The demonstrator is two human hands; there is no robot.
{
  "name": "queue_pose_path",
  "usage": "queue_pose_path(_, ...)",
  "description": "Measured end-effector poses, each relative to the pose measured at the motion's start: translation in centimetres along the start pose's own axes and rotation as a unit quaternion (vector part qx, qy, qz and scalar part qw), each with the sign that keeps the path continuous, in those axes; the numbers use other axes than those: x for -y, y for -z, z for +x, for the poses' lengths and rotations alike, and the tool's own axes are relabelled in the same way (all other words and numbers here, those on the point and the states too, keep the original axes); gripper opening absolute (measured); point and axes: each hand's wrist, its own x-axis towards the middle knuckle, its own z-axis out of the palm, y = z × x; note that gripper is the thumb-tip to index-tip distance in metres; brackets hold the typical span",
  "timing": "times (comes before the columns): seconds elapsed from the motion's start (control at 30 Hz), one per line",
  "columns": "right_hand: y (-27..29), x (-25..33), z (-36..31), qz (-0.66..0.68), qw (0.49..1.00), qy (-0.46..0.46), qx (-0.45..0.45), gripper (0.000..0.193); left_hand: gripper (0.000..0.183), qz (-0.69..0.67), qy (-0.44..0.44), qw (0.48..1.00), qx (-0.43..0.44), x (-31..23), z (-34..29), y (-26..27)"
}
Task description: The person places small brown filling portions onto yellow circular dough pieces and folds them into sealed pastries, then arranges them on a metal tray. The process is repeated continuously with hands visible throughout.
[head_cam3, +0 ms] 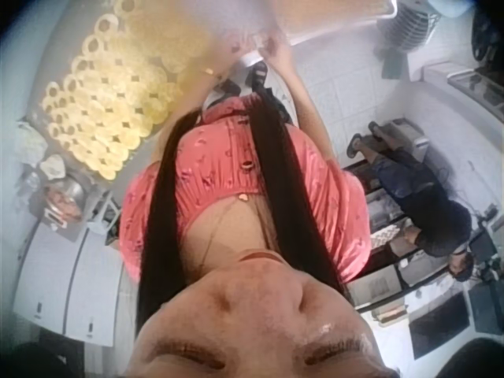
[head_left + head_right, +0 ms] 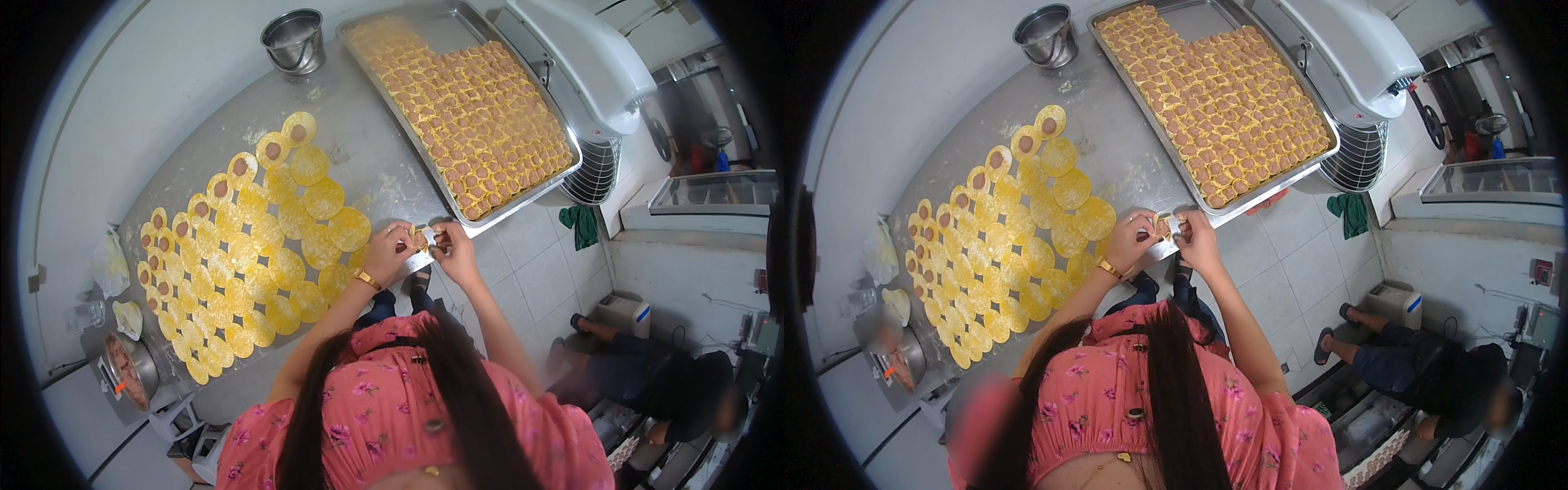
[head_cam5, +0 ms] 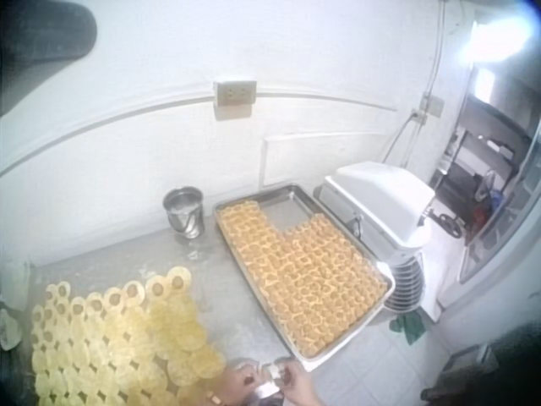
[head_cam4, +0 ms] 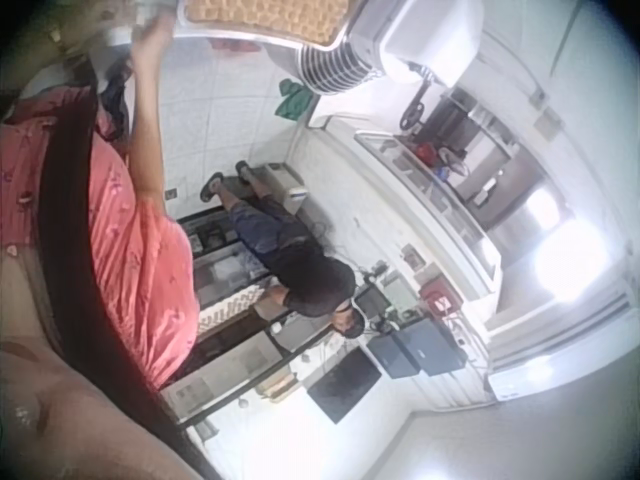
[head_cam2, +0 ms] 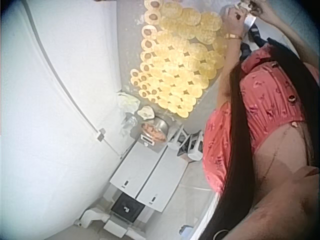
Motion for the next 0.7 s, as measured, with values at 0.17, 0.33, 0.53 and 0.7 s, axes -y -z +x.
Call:
queue_pose_path(0.17, -0.4, -0.1, -0.5, -0.012, 0.998, 0.009, 0.055, 0.033, 0.033, -0.115, 0.127, 0.984, 0.047, -0.9, -0.1, 0.1)
queue_pose_path(0.33, -0.4, -0.2, 0.4, -0.016, 0.996, 0.05, 0.068, 0.036, 0.038, -0.062, 0.115, 0.99, 0.05, -0.8, 0.4, 0.3)
queue_pose_path(0.53, 0.1, 0.6, 0.1, -0.04, 0.996, 0.032, 0.074, 0.037, 0.032, 0.031, 0.094, 0.991, 0.092, -1.4, 0.9, 0.7)
queue_pose_path(0.7, -0.2, 1.0, 0.7, -0.091, 0.99, 0.11, 0.021, 0.033, 0.02, -0.059, 0.068, 0.995, 0.043, -0.3, 0.7, 0.3)
